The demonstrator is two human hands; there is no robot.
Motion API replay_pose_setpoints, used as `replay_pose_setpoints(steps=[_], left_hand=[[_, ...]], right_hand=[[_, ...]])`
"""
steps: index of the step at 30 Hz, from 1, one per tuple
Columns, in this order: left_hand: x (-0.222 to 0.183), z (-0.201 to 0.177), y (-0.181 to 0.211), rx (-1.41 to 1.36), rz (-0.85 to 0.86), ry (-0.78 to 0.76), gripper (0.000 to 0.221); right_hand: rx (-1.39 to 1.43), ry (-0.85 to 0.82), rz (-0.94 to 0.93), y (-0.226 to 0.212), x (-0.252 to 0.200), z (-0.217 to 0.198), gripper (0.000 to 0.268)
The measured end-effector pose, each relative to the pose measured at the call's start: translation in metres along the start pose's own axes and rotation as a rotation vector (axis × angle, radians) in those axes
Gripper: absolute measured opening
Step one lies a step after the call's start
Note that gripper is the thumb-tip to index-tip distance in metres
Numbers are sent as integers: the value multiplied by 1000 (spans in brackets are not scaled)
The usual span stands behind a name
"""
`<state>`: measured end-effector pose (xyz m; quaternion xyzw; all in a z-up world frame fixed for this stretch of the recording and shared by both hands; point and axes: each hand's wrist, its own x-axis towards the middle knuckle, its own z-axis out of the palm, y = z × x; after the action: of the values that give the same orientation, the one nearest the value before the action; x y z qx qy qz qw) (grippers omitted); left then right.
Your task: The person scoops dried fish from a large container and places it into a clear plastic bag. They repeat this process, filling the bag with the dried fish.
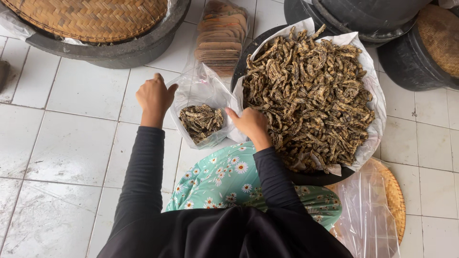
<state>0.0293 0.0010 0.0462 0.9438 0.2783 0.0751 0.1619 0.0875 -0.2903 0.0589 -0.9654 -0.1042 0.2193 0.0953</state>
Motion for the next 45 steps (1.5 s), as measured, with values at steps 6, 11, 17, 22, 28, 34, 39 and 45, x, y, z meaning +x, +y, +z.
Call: replay_pose_setpoints(steps=[6, 11, 17, 22, 28, 34, 39, 45], left_hand=[[-34, -12, -22, -159, 139, 78, 21], [-80, -26, -49, -187, -18, 235, 24], [-77, -15, -39, -428, -113, 290, 26], [-94, 5, -43, -324, -70, 340, 25], [-66, 16, -48, -520, -163, 429, 26], [-51, 4, -29, -110, -183, 93, 26], [-34, 7, -11, 205, 154, 280, 90], [30, 35, 2, 170, 345, 97, 13]], right_hand=[[544, 110, -137, 26, 1, 16, 41], [626, 319, -284, 43, 8, 8, 43], [782, 73, -94, 21, 48, 11, 39], [810, 255, -296, 31, 47, 36, 41], [993, 169, -146, 41, 95, 32, 43], [245, 220, -170, 27, 80, 2, 44], [171, 597, -700, -1, 50, -35, 38], [-288, 264, -1098, -47, 9, 2, 18]])
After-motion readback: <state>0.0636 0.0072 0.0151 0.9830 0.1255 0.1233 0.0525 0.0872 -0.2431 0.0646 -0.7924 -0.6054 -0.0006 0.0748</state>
